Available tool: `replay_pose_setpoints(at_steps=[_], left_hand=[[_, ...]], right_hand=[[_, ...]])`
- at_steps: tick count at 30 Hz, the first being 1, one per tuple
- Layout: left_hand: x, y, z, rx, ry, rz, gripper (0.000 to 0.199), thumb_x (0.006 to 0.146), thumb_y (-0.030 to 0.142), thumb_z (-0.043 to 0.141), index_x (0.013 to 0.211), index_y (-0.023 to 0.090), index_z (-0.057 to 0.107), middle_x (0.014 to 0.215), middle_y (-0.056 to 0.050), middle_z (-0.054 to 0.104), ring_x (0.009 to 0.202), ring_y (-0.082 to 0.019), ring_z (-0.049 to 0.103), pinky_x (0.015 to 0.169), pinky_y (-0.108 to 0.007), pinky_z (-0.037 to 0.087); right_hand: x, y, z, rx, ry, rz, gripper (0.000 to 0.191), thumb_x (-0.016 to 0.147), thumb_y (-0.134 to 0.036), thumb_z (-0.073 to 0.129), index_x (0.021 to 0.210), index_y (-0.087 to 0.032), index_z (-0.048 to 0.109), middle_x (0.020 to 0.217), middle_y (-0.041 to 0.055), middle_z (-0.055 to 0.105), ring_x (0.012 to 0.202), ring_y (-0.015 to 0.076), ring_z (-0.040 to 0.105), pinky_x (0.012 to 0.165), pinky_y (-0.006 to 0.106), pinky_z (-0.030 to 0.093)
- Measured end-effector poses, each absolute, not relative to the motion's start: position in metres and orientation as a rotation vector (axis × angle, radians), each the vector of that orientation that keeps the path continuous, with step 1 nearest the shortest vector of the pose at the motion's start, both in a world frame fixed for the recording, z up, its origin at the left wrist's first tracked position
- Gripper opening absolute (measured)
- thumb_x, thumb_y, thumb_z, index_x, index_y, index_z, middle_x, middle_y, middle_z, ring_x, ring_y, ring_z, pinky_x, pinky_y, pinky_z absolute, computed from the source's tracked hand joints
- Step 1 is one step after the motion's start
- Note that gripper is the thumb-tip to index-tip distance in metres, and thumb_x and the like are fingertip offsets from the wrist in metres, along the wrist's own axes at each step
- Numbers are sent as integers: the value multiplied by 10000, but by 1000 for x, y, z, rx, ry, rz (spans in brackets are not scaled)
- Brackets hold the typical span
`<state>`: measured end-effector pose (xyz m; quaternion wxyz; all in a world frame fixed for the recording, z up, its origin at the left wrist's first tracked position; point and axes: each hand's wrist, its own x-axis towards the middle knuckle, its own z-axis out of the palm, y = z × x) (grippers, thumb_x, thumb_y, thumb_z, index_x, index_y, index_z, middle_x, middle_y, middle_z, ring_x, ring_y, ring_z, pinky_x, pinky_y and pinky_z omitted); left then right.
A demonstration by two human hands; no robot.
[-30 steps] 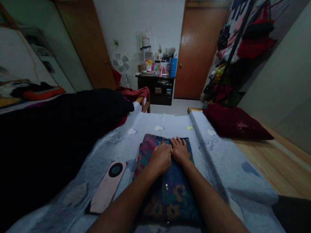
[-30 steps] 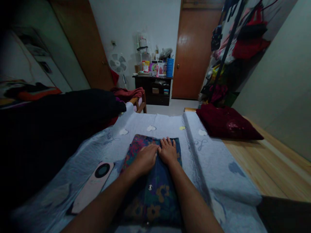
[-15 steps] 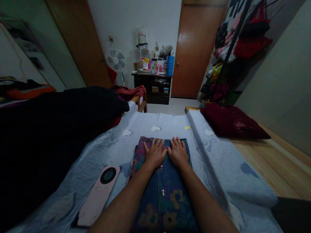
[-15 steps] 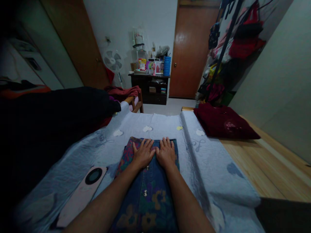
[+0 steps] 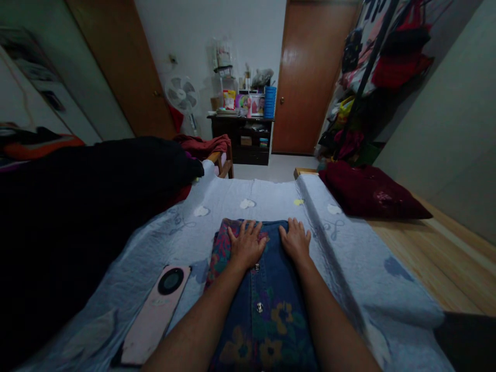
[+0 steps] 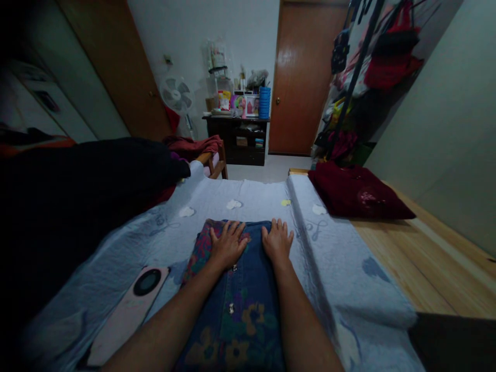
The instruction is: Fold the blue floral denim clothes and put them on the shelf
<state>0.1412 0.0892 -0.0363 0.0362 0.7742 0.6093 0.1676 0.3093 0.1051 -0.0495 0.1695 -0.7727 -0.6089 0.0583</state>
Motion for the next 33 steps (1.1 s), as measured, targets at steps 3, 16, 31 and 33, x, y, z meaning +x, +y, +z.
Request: replay_pose_setpoints(at_steps=[3, 16, 31, 33], left_hand=[[142, 88, -36, 2380, 1871, 518, 497, 923, 456, 450, 1405, 338, 451, 1495, -45, 430, 1413, -314, 252, 1102, -707, -29], [140, 91, -37, 2365, 1858, 526, 480, 923, 439, 457, 1388, 324, 459, 1484, -53, 437, 1403, -309, 265, 1102, -710, 0], [173, 142, -19, 2114, 1890, 555, 164, 843, 277, 555, 917, 221, 690, 1069, -87, 644, 1063, -266, 551, 910, -394, 402], [170, 141, -25, 2075, 1838, 694, 137, 832, 281, 572, 897, 225, 679, 1059, -71, 646, 1062, -260, 543, 922, -394, 385]], right_hand=[[309, 102, -47, -2066, -1688, -26, 563, 933, -380, 400, 1435, -125, 405, 1527, 176, 337, 1412, 337, 241, 1101, 569, 178], [300, 102, -47, -1749, -2016, -12, 376, 922, -257, 421, 1250, -200, 596, 1369, 73, 563, 1313, 240, 404, 1134, 447, 164], [304, 105, -55, -1692, -2005, 20, 374, 931, -228, 431, 1274, -212, 579, 1400, 66, 543, 1367, 261, 374, 1130, 502, 199], [305, 106, -56, -1671, -1978, 49, 370, 938, -229, 428, 1279, -213, 572, 1385, 65, 556, 1360, 264, 381, 1126, 509, 208]])
